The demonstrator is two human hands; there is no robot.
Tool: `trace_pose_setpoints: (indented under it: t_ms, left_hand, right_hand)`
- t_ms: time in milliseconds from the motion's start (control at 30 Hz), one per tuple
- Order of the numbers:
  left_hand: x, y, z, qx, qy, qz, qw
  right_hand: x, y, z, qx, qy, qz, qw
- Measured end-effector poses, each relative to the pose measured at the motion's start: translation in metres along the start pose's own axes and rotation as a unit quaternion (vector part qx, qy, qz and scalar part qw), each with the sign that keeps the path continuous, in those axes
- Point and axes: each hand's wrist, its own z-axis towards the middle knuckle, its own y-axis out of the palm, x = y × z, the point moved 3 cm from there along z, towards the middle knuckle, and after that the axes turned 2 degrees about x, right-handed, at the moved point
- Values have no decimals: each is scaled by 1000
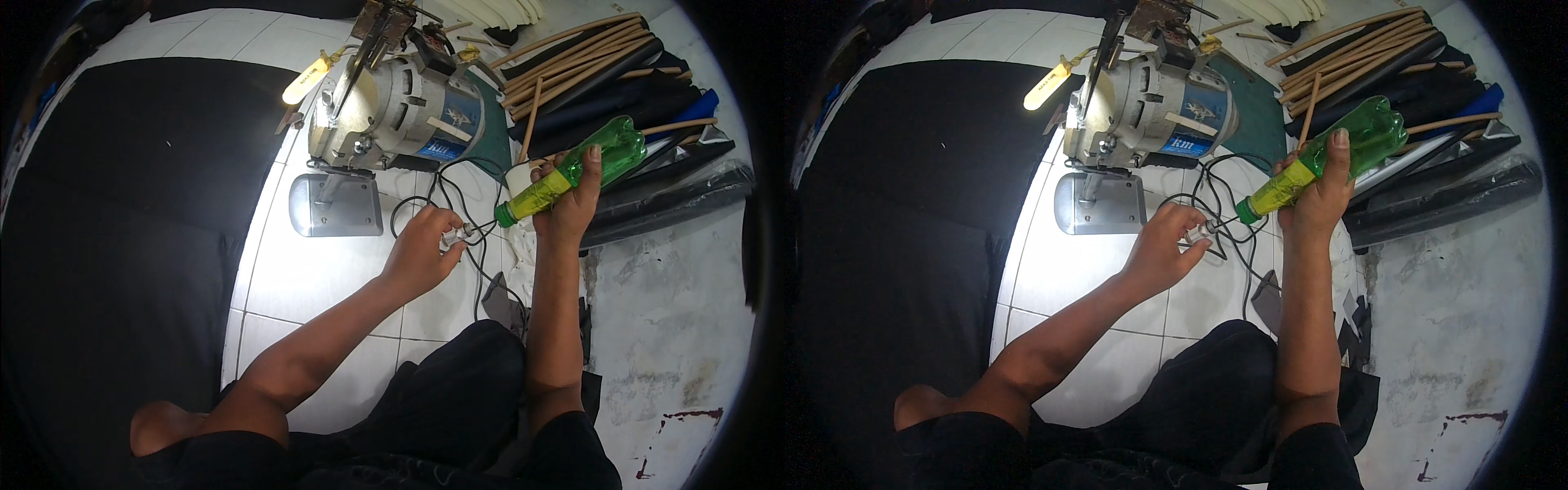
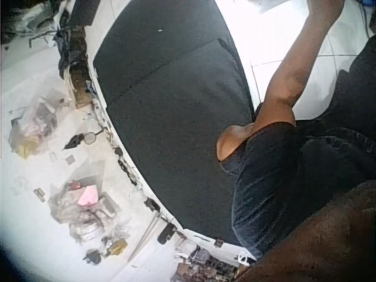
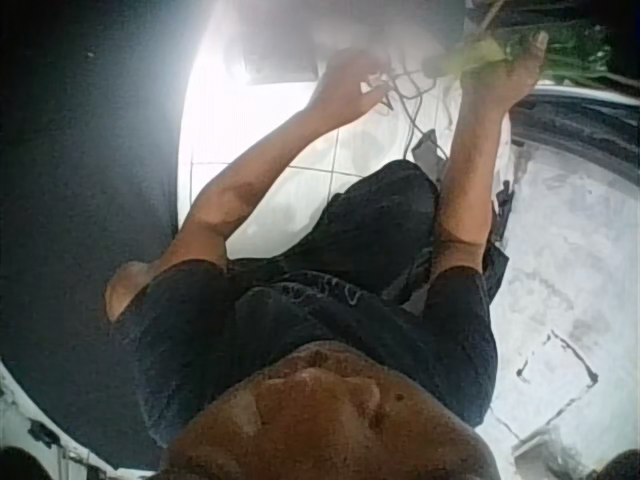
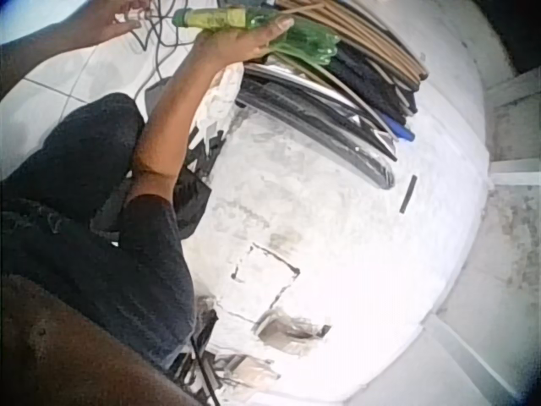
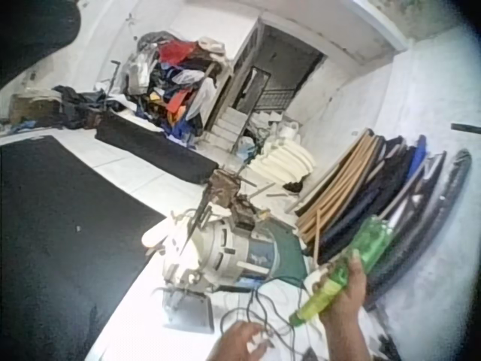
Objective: The person untangles a power cable, retrieves a plastic bottle of liquid from a box, and applies the liquid to the internal mechanisms of an industrial fabric cutting machine.
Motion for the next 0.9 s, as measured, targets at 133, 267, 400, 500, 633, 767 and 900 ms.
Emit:
trace_pose_setpoints:
  t_ms: [133,267,400,500,633,767,900]
  left_hand:
    - [-2,1,-1,-5,-1,7,1000]
    - [-2,2,-1,0,5,-4,1000]
    - [0,2,-1,-1,9,-4,1000]
    - [0,1,-2,-1,9,-1,1000]
    - [1,3,-2,5,15,-9,1000]
    - [4,4,0,8,11,4,1000]
    - [10,3,3,17,-2,-11,1000]
  right_hand:
    - [-2,1,0,-2,-4,-4,1000]
    - [-3,-1,0,3,-4,-9,1000]
    - [0,-3,1,-1,1,0,1000]
    - [1,-3,2,-3,2,-3,1000]
    - [-1,-6,1,15,18,6,1000]
    - [8,-14,3,38,80,72,993]
    - [18,-31,16,56,106,105,987]
